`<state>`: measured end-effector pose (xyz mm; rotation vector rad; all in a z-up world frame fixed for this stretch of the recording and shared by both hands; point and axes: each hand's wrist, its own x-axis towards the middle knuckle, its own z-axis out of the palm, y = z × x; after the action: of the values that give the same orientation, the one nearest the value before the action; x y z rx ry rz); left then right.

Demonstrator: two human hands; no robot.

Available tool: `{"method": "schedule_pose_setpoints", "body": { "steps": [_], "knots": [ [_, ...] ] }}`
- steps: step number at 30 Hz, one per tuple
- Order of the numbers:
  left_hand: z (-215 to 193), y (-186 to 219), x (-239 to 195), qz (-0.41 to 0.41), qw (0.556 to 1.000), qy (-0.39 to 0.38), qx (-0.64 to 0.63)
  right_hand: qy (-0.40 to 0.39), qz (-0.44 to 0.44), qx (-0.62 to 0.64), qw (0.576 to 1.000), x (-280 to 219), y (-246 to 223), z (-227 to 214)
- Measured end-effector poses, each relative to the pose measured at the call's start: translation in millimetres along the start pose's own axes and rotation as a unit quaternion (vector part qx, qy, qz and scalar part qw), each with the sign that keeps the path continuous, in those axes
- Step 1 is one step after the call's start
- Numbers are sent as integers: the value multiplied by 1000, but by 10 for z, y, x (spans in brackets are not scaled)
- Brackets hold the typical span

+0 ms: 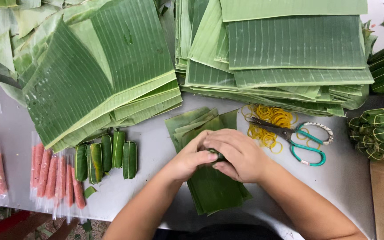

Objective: The person wraps cylindrical pink food items in banana leaves, folds the leaves around the filling, and secures them with yellow rubber bands. The person uses scissors to trim the leaves and places the finished bundles on the table.

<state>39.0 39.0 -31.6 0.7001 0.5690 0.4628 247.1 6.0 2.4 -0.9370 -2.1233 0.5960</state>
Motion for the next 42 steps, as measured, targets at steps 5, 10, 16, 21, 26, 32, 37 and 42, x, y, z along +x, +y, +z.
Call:
{"method": "schedule_pose_setpoints", "body": {
  "steps": [5, 10, 16, 21, 26, 32, 37, 42],
  "knots": [
    [-68, 38, -20, 30, 999, -4, -38, 44, 13, 91, 995, -4, -61, -48],
    [11, 260, -59, 76, 996, -16, -36, 113, 183, 79, 973, -51, -39, -29],
    [171, 373, -188, 57, 867, 108, 482, 19, 392, 527, 754, -132, 140, 78],
    [291, 378, -182, 337, 635, 171, 674, 36, 398, 468, 788, -147, -6, 81],
    [436, 282, -544, 329, 600, 192, 703, 48, 318, 120, 939, -136, -191, -56],
    [532, -115, -1007, 241, 595, -42, 766, -21, 214, -6, 977, -209, -344, -44],
    [511, -303, -1145, 250, 585, -5, 771, -80, 69, -29, 994, -315, -409, 218],
    [515, -367, -1210, 233, 568, 9, 790, -75, 4, -33, 997, -349, -393, 255]
  ]
}}
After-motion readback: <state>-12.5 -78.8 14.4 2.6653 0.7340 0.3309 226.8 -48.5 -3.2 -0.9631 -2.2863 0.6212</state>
